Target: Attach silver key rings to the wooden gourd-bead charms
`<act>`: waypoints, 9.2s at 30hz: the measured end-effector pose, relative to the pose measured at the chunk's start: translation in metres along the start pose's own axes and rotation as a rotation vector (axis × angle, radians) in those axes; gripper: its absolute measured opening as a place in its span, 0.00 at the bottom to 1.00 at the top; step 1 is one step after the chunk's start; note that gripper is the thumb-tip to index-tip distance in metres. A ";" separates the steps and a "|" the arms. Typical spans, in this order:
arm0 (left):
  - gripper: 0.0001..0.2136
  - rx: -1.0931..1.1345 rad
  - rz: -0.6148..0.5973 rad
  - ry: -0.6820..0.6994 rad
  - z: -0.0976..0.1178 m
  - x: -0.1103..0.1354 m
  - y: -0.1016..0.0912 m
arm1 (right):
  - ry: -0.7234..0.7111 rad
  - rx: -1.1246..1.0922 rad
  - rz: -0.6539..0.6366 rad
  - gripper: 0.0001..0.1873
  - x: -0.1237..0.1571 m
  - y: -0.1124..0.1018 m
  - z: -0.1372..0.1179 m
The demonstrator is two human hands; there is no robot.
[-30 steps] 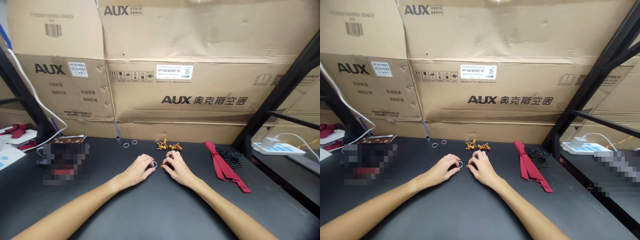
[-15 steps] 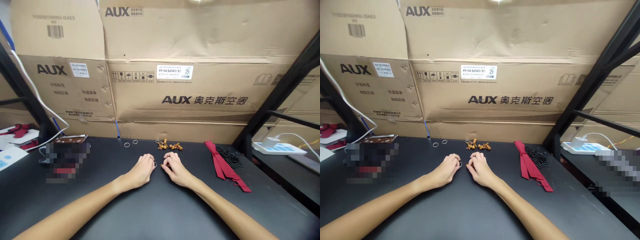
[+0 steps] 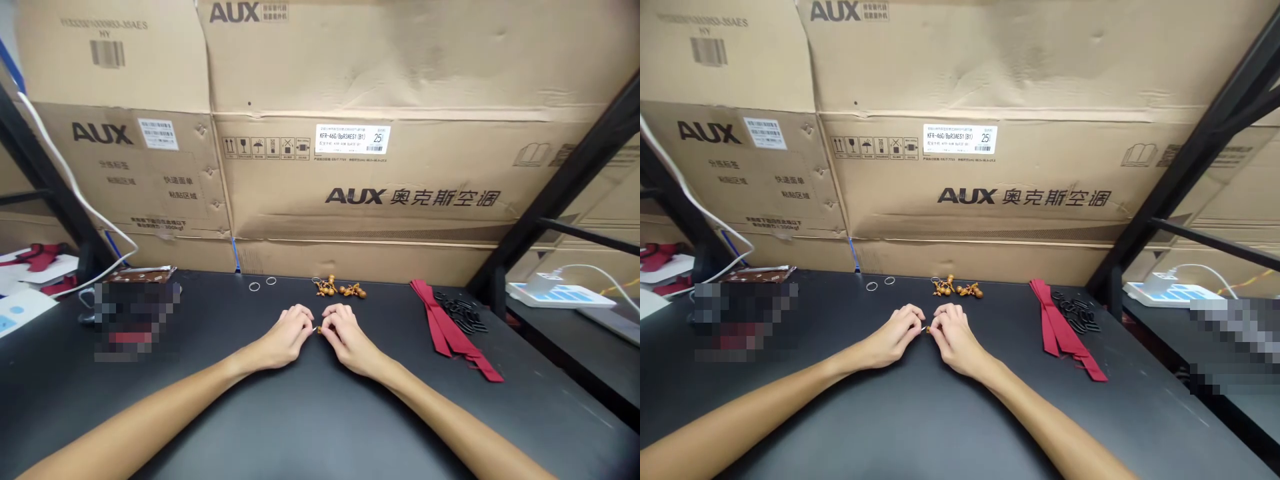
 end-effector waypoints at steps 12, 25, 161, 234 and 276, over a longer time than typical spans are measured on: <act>0.11 0.075 -0.031 -0.053 -0.001 -0.001 0.000 | 0.006 0.033 0.025 0.07 0.000 0.000 0.002; 0.11 0.068 -0.033 -0.013 0.002 0.000 -0.002 | 0.071 0.194 0.000 0.06 0.000 0.003 0.007; 0.27 -0.350 0.043 -0.202 -0.062 0.004 -0.020 | 0.139 0.267 -0.274 0.32 0.007 0.005 0.024; 0.10 0.087 0.050 -0.098 -0.008 -0.001 -0.004 | -0.054 0.106 0.071 0.08 0.003 -0.007 -0.007; 0.12 0.145 0.042 -0.067 -0.003 -0.003 -0.003 | -0.166 0.482 0.232 0.06 0.005 -0.007 -0.026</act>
Point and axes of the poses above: each hand's wrist, its own x-axis away from the middle knuckle, its own y-axis out of the palm, z = x × y, the point moved 8 cm from there along -x, towards the middle knuckle, and after that the axes turned 8 degrees about -z, right-handed, at the moved point
